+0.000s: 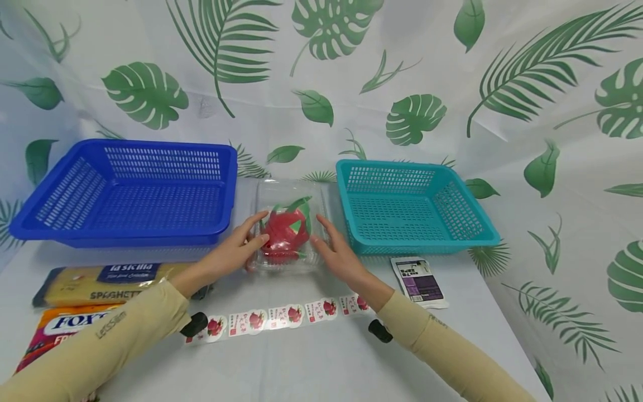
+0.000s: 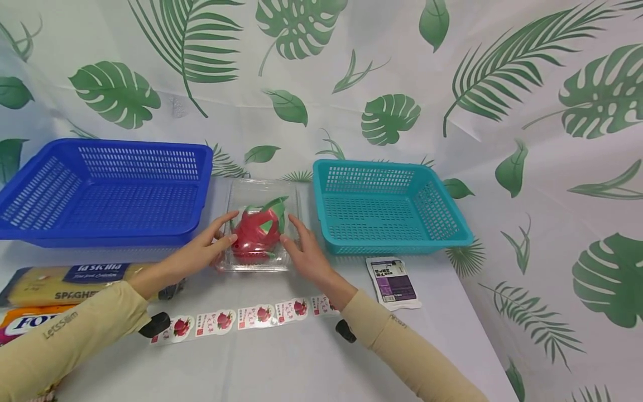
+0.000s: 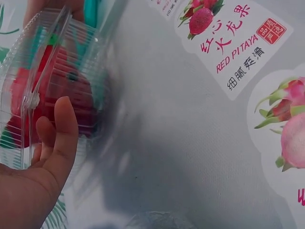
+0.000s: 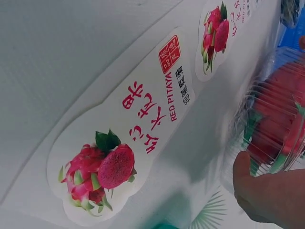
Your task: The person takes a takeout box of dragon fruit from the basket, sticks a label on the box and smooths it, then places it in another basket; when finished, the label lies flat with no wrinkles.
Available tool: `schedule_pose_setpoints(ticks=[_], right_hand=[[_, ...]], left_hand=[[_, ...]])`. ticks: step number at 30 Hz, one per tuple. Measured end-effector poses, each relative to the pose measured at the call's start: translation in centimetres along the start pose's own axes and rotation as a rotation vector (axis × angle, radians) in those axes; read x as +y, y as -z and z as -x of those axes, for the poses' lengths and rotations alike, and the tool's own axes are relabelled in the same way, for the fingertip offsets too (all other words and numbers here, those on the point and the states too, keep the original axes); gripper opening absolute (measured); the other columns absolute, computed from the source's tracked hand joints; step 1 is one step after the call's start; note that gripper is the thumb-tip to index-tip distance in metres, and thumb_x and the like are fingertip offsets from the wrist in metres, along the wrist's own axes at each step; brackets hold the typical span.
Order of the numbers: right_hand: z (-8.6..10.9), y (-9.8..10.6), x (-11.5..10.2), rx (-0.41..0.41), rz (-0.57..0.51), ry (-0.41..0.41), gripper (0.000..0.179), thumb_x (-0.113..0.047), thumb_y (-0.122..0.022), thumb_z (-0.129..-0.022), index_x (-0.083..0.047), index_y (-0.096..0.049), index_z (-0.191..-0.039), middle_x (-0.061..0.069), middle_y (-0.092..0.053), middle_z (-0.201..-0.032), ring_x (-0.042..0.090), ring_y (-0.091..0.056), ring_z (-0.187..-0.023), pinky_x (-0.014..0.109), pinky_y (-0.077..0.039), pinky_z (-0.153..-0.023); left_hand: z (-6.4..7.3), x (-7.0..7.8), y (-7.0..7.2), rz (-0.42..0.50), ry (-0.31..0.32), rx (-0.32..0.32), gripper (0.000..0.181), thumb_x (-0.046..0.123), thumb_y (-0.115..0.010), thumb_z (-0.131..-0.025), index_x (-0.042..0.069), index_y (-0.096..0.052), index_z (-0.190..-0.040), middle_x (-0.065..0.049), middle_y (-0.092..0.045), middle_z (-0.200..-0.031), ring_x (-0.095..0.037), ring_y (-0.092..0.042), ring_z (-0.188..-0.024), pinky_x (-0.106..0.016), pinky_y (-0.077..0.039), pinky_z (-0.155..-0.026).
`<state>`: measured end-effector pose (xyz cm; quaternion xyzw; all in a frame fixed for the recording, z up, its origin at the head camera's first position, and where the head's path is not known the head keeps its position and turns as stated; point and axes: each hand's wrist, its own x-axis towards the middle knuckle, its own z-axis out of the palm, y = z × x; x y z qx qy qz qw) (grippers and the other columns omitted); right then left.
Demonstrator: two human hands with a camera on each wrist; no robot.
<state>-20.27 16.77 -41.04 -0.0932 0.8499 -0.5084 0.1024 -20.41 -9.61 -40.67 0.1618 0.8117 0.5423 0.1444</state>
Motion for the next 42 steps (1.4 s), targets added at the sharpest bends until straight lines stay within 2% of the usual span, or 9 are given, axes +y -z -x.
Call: schedule_pose_setpoints(ticks=[6,14,23,30,33,37,42], right_hand=[[0.5,0.2,0.1,-0.022,-0.046,-0.032,0.064,-0.047,-0.047,-0.101,-0.035,-0.017,-0.156,-0.007,-0.014,-0.162,0.020,-0.010,-0.148,0.052,-0.019,-0.115],[0.7,0.4,0.2,-0.025,-0.049,-0.032,0.058,-0.045,-0.043,-0.103,-0.035,-0.020,-0.155,-0.002,-0.017,-0.161,0.023,-0.015,-0.148,0.053,-0.023,-0.114],[0.2,0.2,0.2,-0.005,-0.052,-0.045,0.056,-0.045,-0.043,-0.103,-0.038,-0.020,-0.154,-0.004,-0.017,-0.161,0.022,-0.015,-0.147,0.053,-0.024,-0.113],[0.1,0.3,0.3,-0.007,-0.059,-0.011,0.059,-0.043,-0.043,-0.104,-0.030,-0.021,-0.156,0.003,-0.016,-0.162,0.029,-0.017,-0.147,0.057,-0.024,-0.112],[0.1,0.3,0.3,-0.005,-0.056,-0.022,0.058,-0.042,-0.043,-0.104,-0.031,-0.020,-0.156,0.001,-0.016,-0.162,0.028,-0.017,-0.147,0.055,-0.024,-0.112],[0.6,0.5,-0.1,-0.010,-0.070,-0.045,0.060,-0.042,-0.043,-0.104,-0.031,-0.017,-0.157,0.001,-0.014,-0.162,0.032,-0.021,-0.145,0.055,-0.027,-0.111],[2.1,1.0,0.4,-0.020,-0.123,-0.060,0.062,-0.043,-0.044,-0.103,-0.034,-0.014,-0.157,0.009,-0.015,-0.161,0.038,-0.030,-0.141,0.056,-0.031,-0.109]], left_hand=[[0.3,0.0,-0.2,0.002,0.037,0.022,0.063,0.034,-0.049,-0.103,0.023,-0.019,-0.157,-0.013,-0.045,-0.090,-0.022,-0.050,-0.064,-0.040,-0.054,-0.062],[0.4,0.5,-0.2,0.015,0.027,0.036,0.064,0.030,-0.053,-0.102,0.018,-0.021,-0.156,-0.015,-0.046,-0.091,-0.022,-0.051,-0.067,-0.040,-0.057,-0.064],[0.2,0.3,-0.1,0.018,0.012,0.050,0.066,0.027,-0.054,-0.102,0.016,-0.019,-0.157,-0.014,-0.044,-0.091,-0.021,-0.049,-0.066,-0.043,-0.055,-0.063],[0.1,0.4,-0.2,0.033,0.039,0.055,0.064,0.030,-0.053,-0.102,0.022,-0.021,-0.156,-0.015,-0.045,-0.095,-0.021,-0.052,-0.062,-0.038,-0.057,-0.062],[0.0,0.3,-0.2,0.036,0.037,0.053,0.064,0.032,-0.053,-0.102,0.023,-0.021,-0.156,-0.016,-0.045,-0.096,-0.021,-0.052,-0.061,-0.038,-0.056,-0.062],[0.5,0.2,-0.3,0.072,0.056,0.052,0.064,0.035,-0.051,-0.103,0.026,-0.018,-0.157,-0.019,-0.045,-0.110,-0.023,-0.055,-0.071,-0.040,-0.056,-0.067],[2.3,0.1,-0.7,0.197,0.096,0.087,0.064,0.034,-0.048,-0.104,0.027,-0.014,-0.158,-0.024,-0.041,-0.131,-0.034,-0.059,-0.090,-0.043,-0.056,-0.075]])
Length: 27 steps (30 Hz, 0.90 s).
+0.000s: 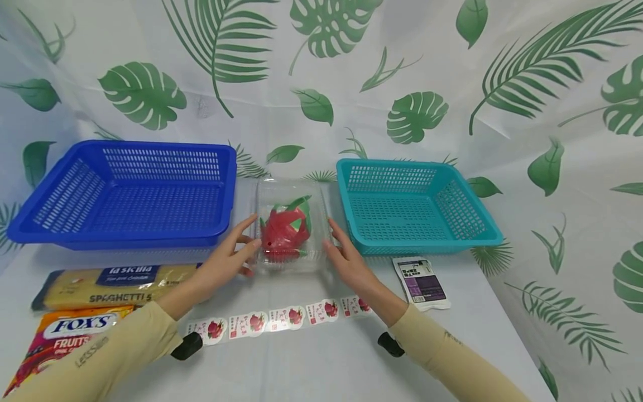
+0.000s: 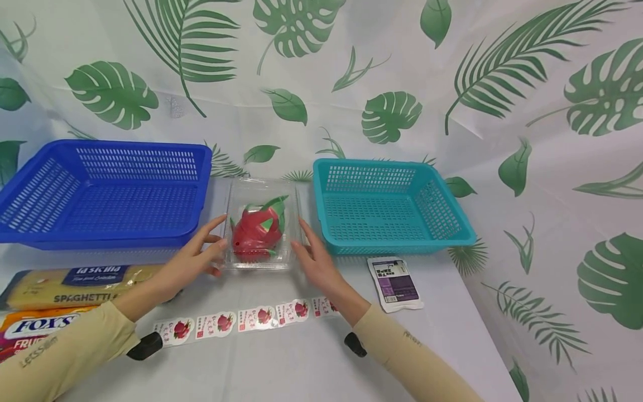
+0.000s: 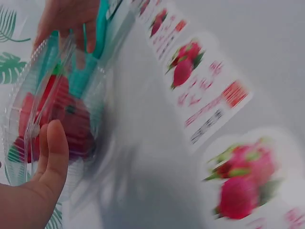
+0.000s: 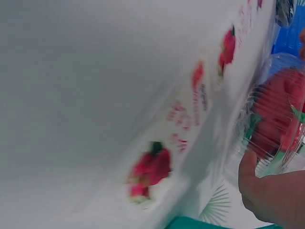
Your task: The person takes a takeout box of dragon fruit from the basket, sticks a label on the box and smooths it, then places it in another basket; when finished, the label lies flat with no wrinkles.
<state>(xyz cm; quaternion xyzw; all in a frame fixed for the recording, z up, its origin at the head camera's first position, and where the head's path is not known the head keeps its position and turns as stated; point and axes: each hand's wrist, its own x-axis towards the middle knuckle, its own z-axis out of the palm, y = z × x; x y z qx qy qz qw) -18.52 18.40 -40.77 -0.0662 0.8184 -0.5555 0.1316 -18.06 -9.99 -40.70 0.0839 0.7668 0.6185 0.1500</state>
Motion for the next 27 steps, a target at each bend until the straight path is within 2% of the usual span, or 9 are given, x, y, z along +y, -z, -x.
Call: schedule_pose_setpoints(ticks=[5,8,11,13,15,18,20,22,27], right_hand=[[2.5,1.1,1.5,0.002,0.070,0.039,0.060,-0.044,-0.044,-0.103,-0.036,-0.016,-0.156,0.010,-0.022,-0.159,0.034,-0.035,-0.139,0.056,-0.032,-0.108],[4.3,1.9,1.8,0.028,0.140,0.025,0.059,-0.042,-0.046,-0.103,-0.033,-0.019,-0.155,0.012,-0.032,-0.155,0.033,-0.040,-0.136,0.057,-0.033,-0.107],[5.6,2.7,1.9,0.075,0.222,-0.001,0.055,-0.037,-0.051,-0.102,-0.022,-0.031,-0.151,0.013,-0.048,-0.142,0.032,-0.049,-0.127,0.053,-0.039,-0.103],[6.2,3.3,2.0,0.097,0.281,-0.005,0.049,-0.030,-0.054,-0.102,-0.012,-0.040,-0.145,0.012,-0.057,-0.129,0.030,-0.055,-0.119,0.048,-0.046,-0.097],[6.7,3.9,2.1,0.105,0.334,0.000,0.043,-0.024,-0.058,-0.100,-0.004,-0.048,-0.137,0.010,-0.061,-0.117,0.027,-0.060,-0.109,0.041,-0.050,-0.090],[7.4,4.8,2.5,0.109,0.405,-0.002,0.035,-0.017,-0.063,-0.096,0.000,-0.056,-0.126,0.006,-0.063,-0.105,0.022,-0.061,-0.098,0.032,-0.052,-0.082],[7.7,5.4,2.9,0.108,0.444,-0.009,0.031,-0.014,-0.065,-0.094,0.000,-0.059,-0.121,0.004,-0.063,-0.100,0.019,-0.061,-0.093,0.029,-0.052,-0.076],[7.9,5.8,3.3,0.113,0.479,-0.022,0.028,-0.013,-0.067,-0.092,0.000,-0.061,-0.116,0.002,-0.063,-0.096,0.017,-0.061,-0.090,0.026,-0.051,-0.073],[8.1,5.7,4.5,0.071,0.512,-0.009,0.028,-0.011,-0.072,-0.088,0.003,-0.063,-0.110,0.004,-0.064,-0.093,0.015,-0.060,-0.085,0.026,-0.052,-0.071]], left_hand=[[2.5,-0.7,-0.6,0.060,0.055,0.098,0.058,0.028,-0.047,-0.105,0.011,-0.020,-0.154,-0.025,-0.042,-0.128,-0.034,-0.063,-0.091,-0.039,-0.056,-0.077],[4.0,-1.3,-1.1,0.018,0.110,0.142,0.049,0.028,-0.049,-0.104,0.003,-0.035,-0.144,-0.021,-0.048,-0.120,-0.028,-0.065,-0.086,-0.034,-0.055,-0.077],[5.0,-2.0,-1.7,-0.059,0.127,0.135,0.041,0.030,-0.053,-0.102,0.003,-0.050,-0.133,-0.014,-0.057,-0.108,-0.021,-0.065,-0.080,-0.031,-0.053,-0.075],[5.5,-2.5,-2.0,-0.123,0.081,0.101,0.036,0.028,-0.056,-0.101,0.003,-0.057,-0.127,-0.011,-0.061,-0.100,-0.019,-0.064,-0.078,-0.030,-0.053,-0.072],[5.8,-2.7,-2.5,-0.213,-0.016,0.033,0.032,0.026,-0.059,-0.099,0.003,-0.061,-0.122,-0.006,-0.064,-0.097,-0.014,-0.063,-0.079,-0.028,-0.053,-0.070],[5.9,-2.5,-3.4,-0.327,-0.193,-0.118,0.028,0.020,-0.061,-0.098,0.002,-0.064,-0.119,0.001,-0.064,-0.096,-0.009,-0.062,-0.081,-0.026,-0.053,-0.070],[5.6,-2.1,-4.3,-0.370,-0.291,-0.213,0.027,0.019,-0.062,-0.097,0.003,-0.065,-0.118,0.006,-0.063,-0.096,-0.005,-0.060,-0.084,-0.024,-0.053,-0.072],[5.0,-1.6,-5.3,-0.376,-0.344,-0.284,0.026,0.018,-0.063,-0.097,0.004,-0.066,-0.118,0.008,-0.062,-0.094,-0.004,-0.058,-0.085,-0.024,-0.052,-0.074],[2.7,-1.0,-8.1,-0.407,-0.418,-0.350,0.025,0.017,-0.068,-0.093,0.004,-0.069,-0.114,0.007,-0.061,-0.091,-0.001,-0.055,-0.083,-0.022,-0.051,-0.075]])
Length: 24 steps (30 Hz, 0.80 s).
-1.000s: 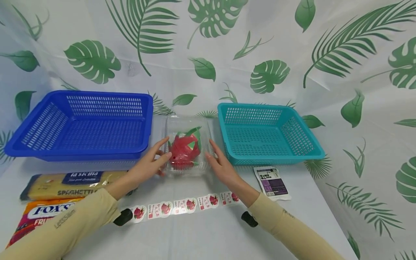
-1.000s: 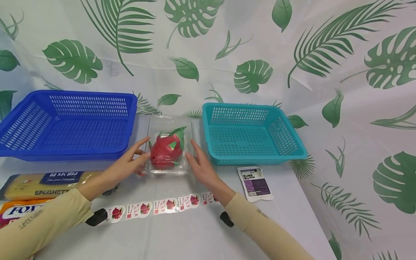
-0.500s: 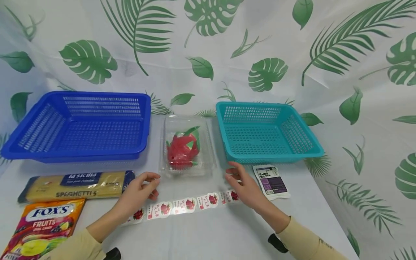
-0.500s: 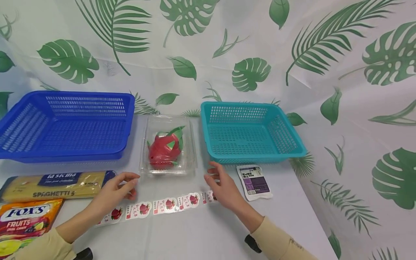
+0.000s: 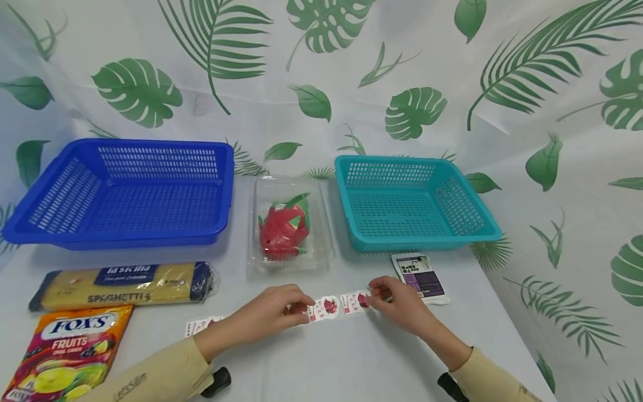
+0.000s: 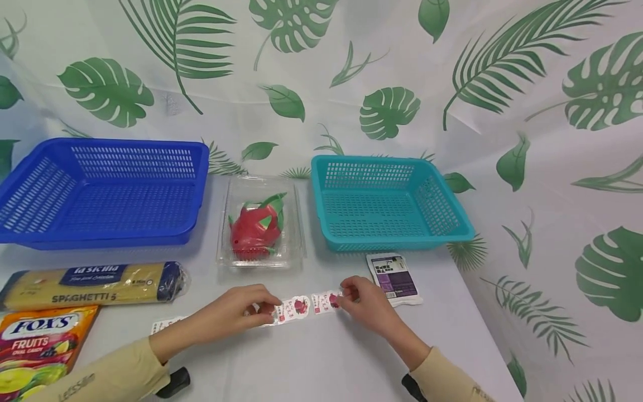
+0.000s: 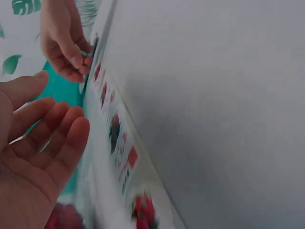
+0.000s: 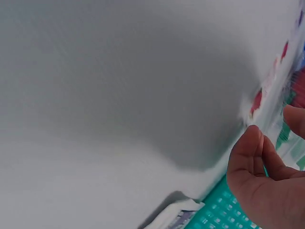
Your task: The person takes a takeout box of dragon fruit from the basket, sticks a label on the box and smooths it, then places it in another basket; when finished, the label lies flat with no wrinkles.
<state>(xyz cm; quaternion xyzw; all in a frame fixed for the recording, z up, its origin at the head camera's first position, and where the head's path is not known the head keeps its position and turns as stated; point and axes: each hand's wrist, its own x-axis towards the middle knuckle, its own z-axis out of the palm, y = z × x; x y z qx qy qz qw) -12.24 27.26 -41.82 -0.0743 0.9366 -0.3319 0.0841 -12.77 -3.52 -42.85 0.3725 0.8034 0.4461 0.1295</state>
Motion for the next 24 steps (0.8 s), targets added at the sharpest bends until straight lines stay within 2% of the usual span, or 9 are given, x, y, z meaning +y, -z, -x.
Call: schedule_pose_setpoints(ticks=[3,6,12,17,24], right_hand=[[-0.2,-0.6,0.5,-0.001,0.023,0.011,0.029,-0.010,-0.075,-0.085,0.003,-0.063,-0.108,0.005,-0.063,-0.093,0.014,-0.060,-0.083,0.028,-0.052,-0.073],[-0.2,-0.8,0.7,0.013,0.044,-0.016,0.029,-0.009,-0.077,-0.083,0.002,-0.064,-0.106,0.005,-0.063,-0.093,0.015,-0.059,-0.083,0.031,-0.053,-0.074],[-0.2,-0.7,0.7,0.010,0.076,-0.042,0.029,-0.009,-0.077,-0.083,0.002,-0.064,-0.106,0.006,-0.061,-0.092,0.016,-0.058,-0.083,0.032,-0.052,-0.074],[-0.4,-0.7,0.8,0.013,0.085,-0.009,0.030,-0.008,-0.078,-0.082,0.001,-0.062,-0.105,0.005,-0.058,-0.090,0.016,-0.055,-0.081,0.030,-0.051,-0.072],[-0.3,-0.9,0.9,0.017,0.074,-0.006,0.030,-0.012,-0.079,-0.082,-0.001,-0.060,-0.104,0.004,-0.056,-0.090,0.015,-0.053,-0.081,0.028,-0.050,-0.071]], left_hand=[[-2.1,-0.2,-0.9,-0.004,-0.005,-0.020,0.027,0.015,-0.072,-0.090,0.004,-0.069,-0.114,0.005,-0.061,-0.090,-0.002,-0.054,-0.081,-0.020,-0.050,-0.074],[-4.0,-0.3,-1.7,-0.016,-0.004,-0.033,0.029,0.014,-0.074,-0.089,0.003,-0.069,-0.114,0.002,-0.062,-0.091,-0.005,-0.056,-0.082,-0.019,-0.049,-0.075],[-6.8,-0.3,-2.7,-0.074,0.067,-0.050,0.028,0.015,-0.075,-0.087,0.005,-0.071,-0.113,0.006,-0.059,-0.087,-0.006,-0.053,-0.079,-0.019,-0.047,-0.073],[-7.9,-0.7,-3.3,-0.092,0.112,-0.060,0.025,0.014,-0.076,-0.087,0.006,-0.072,-0.109,0.005,-0.057,-0.084,-0.005,-0.050,-0.076,-0.018,-0.046,-0.070],[-8.2,-1.2,-4.1,-0.079,0.136,-0.070,0.022,0.012,-0.078,-0.085,0.006,-0.074,-0.106,0.005,-0.059,-0.083,-0.005,-0.050,-0.075,-0.017,-0.045,-0.067]])
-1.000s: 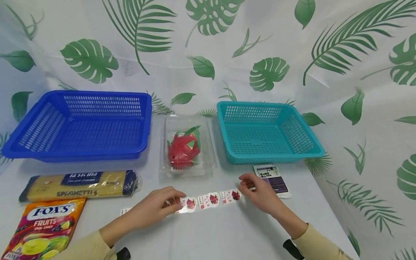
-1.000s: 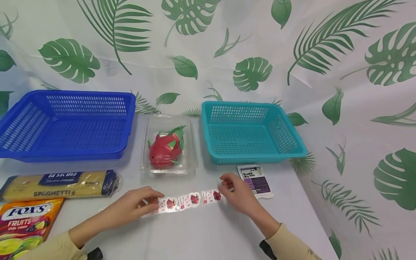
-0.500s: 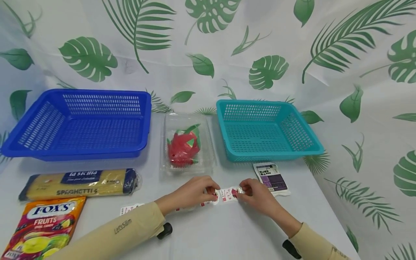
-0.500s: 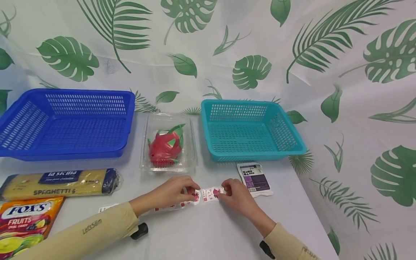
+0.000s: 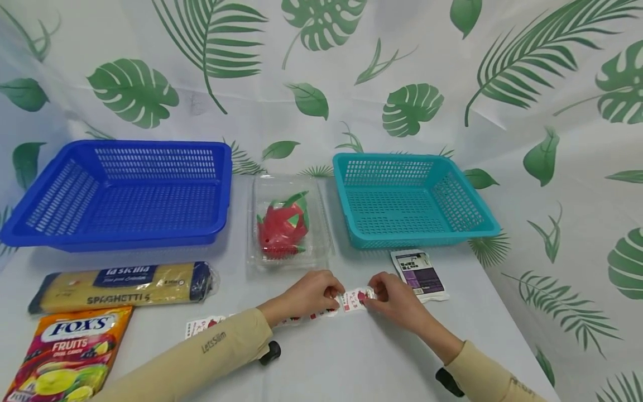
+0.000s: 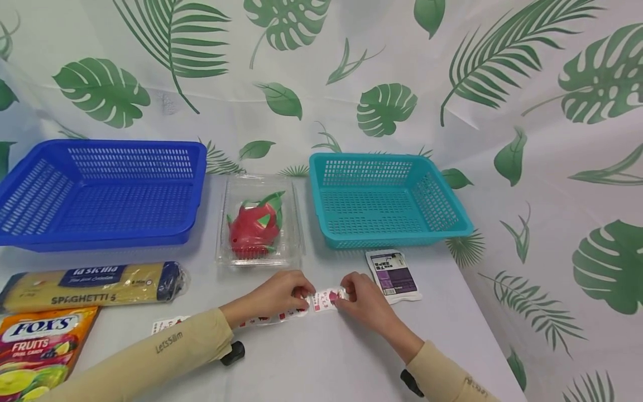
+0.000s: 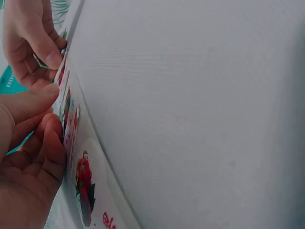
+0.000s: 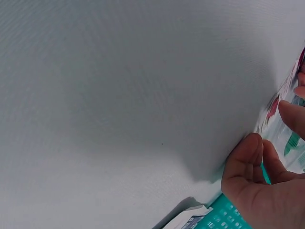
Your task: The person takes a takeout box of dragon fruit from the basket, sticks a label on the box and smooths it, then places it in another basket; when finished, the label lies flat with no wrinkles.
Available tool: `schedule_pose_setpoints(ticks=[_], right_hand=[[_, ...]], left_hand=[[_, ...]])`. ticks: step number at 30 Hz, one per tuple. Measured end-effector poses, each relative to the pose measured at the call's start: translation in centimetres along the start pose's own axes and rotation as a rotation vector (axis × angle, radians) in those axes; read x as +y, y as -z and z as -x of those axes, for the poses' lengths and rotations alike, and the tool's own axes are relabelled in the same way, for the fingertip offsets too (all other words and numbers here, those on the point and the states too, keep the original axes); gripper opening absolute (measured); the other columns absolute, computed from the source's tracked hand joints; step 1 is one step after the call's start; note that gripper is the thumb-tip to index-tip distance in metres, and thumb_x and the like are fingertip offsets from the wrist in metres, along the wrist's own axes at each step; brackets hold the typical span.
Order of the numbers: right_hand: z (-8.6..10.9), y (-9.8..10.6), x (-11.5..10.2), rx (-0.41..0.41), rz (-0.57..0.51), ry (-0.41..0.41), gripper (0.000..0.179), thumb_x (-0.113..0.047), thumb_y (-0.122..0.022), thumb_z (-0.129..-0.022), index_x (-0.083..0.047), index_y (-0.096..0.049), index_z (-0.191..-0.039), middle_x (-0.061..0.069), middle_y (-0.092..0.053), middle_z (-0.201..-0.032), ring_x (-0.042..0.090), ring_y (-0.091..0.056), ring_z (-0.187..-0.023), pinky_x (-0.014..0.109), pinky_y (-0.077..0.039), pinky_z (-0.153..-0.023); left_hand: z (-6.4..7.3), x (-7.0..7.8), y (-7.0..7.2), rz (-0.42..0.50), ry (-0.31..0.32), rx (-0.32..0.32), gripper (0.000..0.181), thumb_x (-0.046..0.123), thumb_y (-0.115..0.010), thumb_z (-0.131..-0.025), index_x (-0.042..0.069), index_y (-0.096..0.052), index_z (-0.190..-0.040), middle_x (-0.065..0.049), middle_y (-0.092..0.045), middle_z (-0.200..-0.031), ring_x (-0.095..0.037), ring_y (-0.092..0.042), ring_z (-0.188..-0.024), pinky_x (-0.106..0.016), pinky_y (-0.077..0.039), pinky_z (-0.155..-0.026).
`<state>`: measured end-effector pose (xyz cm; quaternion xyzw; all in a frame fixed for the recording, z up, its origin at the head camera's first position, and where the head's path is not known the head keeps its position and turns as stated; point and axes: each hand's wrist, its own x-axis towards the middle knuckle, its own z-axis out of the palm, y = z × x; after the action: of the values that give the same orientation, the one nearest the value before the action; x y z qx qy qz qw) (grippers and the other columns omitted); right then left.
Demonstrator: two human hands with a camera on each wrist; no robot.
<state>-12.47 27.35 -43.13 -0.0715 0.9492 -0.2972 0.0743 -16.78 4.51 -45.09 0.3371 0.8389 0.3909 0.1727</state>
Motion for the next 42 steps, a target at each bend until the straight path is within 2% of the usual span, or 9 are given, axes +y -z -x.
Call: schedule_pose_setpoints(ticks=[10,15,27,42], right_hand=[[0.03,-0.04,-0.52,0.009,0.056,-0.032,0.029,-0.015,-0.080,-0.082,-0.002,-0.064,-0.102,0.003,-0.053,-0.089,0.016,-0.049,-0.080,0.028,-0.046,-0.068],[-0.06,-0.10,-0.54,-0.002,0.051,-0.040,0.025,-0.013,-0.079,-0.082,-0.001,-0.065,-0.100,0.004,-0.057,-0.090,0.016,-0.053,-0.081,0.031,-0.049,-0.071],[-0.26,-0.24,-0.61,-0.011,0.045,-0.053,0.019,-0.009,-0.077,-0.083,-0.003,-0.064,-0.095,0.003,-0.056,-0.087,0.015,-0.052,-0.080,0.029,-0.048,-0.069],[-0.32,-0.61,-0.44,0.003,0.029,-0.045,0.011,-0.005,-0.071,-0.086,-0.005,-0.062,-0.092,0.002,-0.056,-0.085,0.014,-0.052,-0.078,0.027,-0.048,-0.067]], left_hand=[[0.27,0.07,-0.57,-0.030,0.000,0.016,0.022,0.009,-0.075,-0.086,0.005,-0.072,-0.107,0.003,-0.058,-0.089,-0.005,-0.051,-0.078,-0.019,-0.045,-0.073],[0.33,0.19,-0.45,-0.036,0.008,0.012,0.022,0.009,-0.075,-0.086,0.005,-0.072,-0.107,0.002,-0.058,-0.088,-0.006,-0.050,-0.078,-0.019,-0.045,-0.072],[0.25,0.16,-0.49,-0.042,0.020,0.007,0.022,0.011,-0.075,-0.086,0.007,-0.072,-0.108,0.005,-0.057,-0.086,-0.004,-0.048,-0.077,-0.017,-0.044,-0.071],[0.26,0.09,-0.60,-0.043,-0.008,0.017,0.022,0.009,-0.076,-0.086,0.004,-0.072,-0.107,0.002,-0.058,-0.088,-0.006,-0.051,-0.079,-0.019,-0.045,-0.072]])
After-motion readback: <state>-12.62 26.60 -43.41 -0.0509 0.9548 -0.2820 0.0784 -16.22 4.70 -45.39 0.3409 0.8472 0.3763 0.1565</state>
